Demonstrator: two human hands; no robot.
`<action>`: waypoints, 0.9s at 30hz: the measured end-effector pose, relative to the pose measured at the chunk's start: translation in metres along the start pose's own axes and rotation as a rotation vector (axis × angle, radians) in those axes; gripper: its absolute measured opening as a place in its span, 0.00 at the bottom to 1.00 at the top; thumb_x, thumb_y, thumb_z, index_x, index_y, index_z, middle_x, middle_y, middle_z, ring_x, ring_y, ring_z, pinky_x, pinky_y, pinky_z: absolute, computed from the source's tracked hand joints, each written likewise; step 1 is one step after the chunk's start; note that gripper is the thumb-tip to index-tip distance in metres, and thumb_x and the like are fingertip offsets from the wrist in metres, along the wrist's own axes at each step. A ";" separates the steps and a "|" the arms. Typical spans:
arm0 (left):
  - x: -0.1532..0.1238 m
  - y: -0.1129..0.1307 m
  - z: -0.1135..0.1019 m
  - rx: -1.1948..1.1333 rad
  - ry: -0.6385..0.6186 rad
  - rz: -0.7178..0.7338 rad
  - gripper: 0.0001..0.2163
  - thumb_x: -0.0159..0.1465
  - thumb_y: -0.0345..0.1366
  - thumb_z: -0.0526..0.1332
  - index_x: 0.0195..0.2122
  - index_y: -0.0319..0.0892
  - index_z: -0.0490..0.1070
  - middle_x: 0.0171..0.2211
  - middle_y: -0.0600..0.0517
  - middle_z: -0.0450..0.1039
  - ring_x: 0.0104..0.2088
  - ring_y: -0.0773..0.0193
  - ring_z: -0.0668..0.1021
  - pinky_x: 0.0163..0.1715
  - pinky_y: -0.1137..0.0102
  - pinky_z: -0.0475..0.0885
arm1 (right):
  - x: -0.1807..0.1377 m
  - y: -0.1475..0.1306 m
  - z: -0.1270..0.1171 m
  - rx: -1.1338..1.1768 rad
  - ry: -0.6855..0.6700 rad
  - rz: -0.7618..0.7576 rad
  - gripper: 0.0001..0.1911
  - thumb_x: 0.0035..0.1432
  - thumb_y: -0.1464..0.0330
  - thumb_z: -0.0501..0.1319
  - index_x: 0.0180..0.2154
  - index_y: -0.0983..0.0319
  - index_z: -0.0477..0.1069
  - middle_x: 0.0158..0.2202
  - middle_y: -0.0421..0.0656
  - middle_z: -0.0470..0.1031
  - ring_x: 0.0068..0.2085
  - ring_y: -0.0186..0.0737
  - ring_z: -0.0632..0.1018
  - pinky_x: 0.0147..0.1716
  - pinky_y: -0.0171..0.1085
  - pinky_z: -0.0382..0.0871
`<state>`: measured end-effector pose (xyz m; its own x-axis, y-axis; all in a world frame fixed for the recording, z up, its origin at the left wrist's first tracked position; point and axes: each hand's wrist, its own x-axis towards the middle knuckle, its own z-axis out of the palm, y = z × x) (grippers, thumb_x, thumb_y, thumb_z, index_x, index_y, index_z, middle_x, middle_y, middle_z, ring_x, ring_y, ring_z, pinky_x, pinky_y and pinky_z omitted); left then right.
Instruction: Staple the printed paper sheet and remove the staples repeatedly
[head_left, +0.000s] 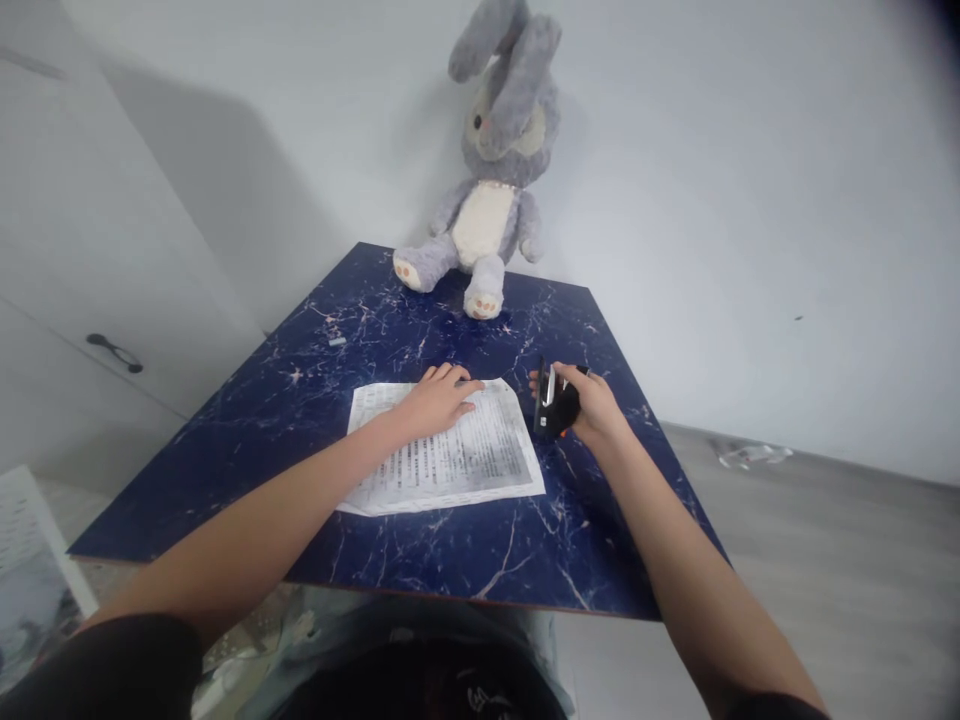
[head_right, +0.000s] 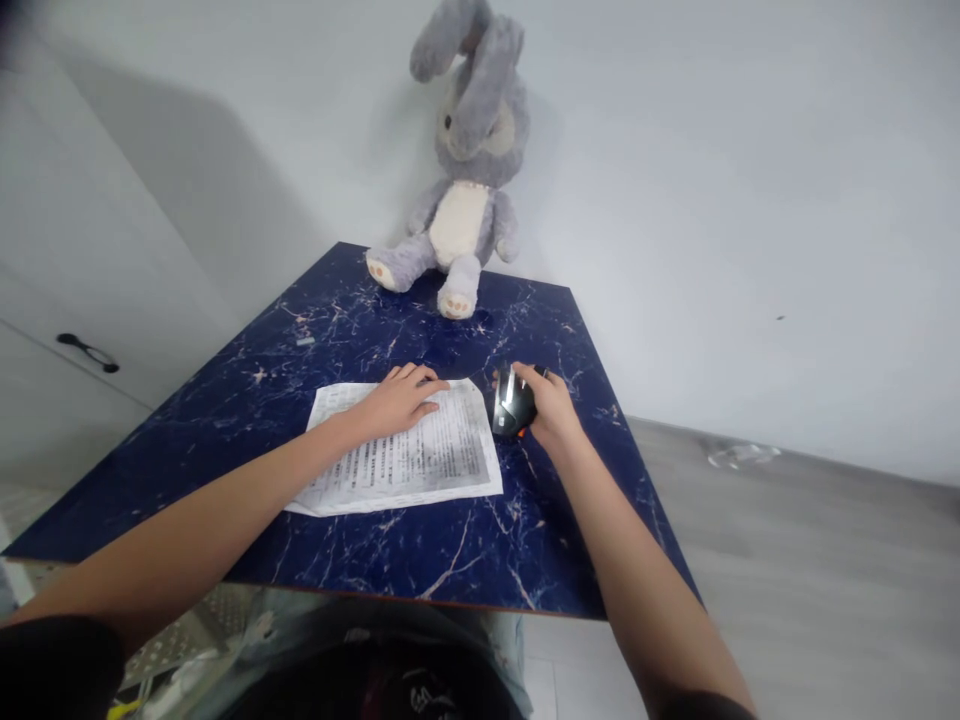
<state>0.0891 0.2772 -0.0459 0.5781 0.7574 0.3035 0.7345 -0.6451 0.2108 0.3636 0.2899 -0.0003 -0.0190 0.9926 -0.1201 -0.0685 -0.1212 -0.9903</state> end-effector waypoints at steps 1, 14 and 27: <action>0.000 0.001 0.001 0.004 0.001 0.001 0.15 0.73 0.37 0.58 0.59 0.46 0.71 0.53 0.43 0.70 0.52 0.51 0.71 0.52 0.57 0.66 | 0.003 0.001 -0.002 0.026 0.006 0.016 0.16 0.51 0.54 0.70 0.33 0.58 0.70 0.30 0.45 0.77 0.34 0.48 0.80 0.37 0.46 0.80; 0.001 -0.002 0.003 -0.217 0.093 0.015 0.14 0.70 0.28 0.58 0.55 0.47 0.72 0.52 0.46 0.68 0.50 0.55 0.72 0.56 0.56 0.68 | 0.020 0.016 -0.012 0.138 0.218 0.035 0.14 0.46 0.60 0.66 0.31 0.56 0.62 0.25 0.39 0.68 0.30 0.42 0.75 0.33 0.42 0.79; 0.006 -0.014 0.000 -0.128 0.112 -0.026 0.19 0.72 0.25 0.53 0.60 0.45 0.71 0.52 0.47 0.75 0.49 0.58 0.76 0.51 0.62 0.67 | -0.008 -0.011 -0.015 -0.949 -0.148 -0.355 0.22 0.46 0.69 0.66 0.45 0.58 0.68 0.37 0.42 0.81 0.37 0.45 0.79 0.40 0.42 0.69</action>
<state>0.0823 0.2908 -0.0468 0.5109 0.7628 0.3963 0.6933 -0.6382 0.3346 0.3791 0.2835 0.0105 -0.2791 0.9504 0.1372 0.7222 0.3019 -0.6224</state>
